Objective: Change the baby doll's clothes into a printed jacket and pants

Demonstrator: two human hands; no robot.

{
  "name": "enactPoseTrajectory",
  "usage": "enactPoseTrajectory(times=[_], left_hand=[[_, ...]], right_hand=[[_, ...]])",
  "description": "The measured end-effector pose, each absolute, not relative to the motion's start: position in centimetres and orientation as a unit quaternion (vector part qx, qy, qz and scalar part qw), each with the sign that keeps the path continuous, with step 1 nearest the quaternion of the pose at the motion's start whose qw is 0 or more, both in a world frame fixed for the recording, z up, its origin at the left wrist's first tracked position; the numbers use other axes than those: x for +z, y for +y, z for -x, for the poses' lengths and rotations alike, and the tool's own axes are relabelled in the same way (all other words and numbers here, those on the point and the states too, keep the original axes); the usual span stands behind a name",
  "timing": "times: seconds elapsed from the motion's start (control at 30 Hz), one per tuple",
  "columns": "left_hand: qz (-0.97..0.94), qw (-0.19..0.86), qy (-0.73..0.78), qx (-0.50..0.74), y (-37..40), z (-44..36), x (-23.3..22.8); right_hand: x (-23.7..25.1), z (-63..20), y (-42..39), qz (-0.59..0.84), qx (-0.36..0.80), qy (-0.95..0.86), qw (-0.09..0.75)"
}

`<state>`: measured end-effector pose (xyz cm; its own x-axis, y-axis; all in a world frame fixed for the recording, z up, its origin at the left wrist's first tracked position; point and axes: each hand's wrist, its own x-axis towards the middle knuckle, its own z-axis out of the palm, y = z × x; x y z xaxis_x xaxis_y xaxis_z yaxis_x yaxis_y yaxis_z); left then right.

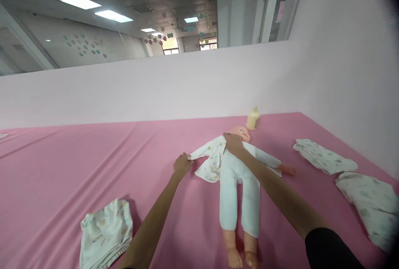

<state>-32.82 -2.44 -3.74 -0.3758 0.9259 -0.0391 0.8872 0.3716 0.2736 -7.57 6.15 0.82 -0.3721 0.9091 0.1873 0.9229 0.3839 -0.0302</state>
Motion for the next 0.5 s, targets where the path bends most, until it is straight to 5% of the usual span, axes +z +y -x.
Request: enactPoseTrajectory(times=[0.23,0.5], left_hand=[[-0.612,-0.131,0.780,0.022,-2.1,34.7,-4.5],[-0.651,-0.107,0.751,0.031,-3.3,31.4,-3.0]], right_hand=[[0.6,7.4,6.1,0.546,-0.007,-0.832,0.103],[0.2,5.9,2.3,0.536,0.056,-0.819,0.199]])
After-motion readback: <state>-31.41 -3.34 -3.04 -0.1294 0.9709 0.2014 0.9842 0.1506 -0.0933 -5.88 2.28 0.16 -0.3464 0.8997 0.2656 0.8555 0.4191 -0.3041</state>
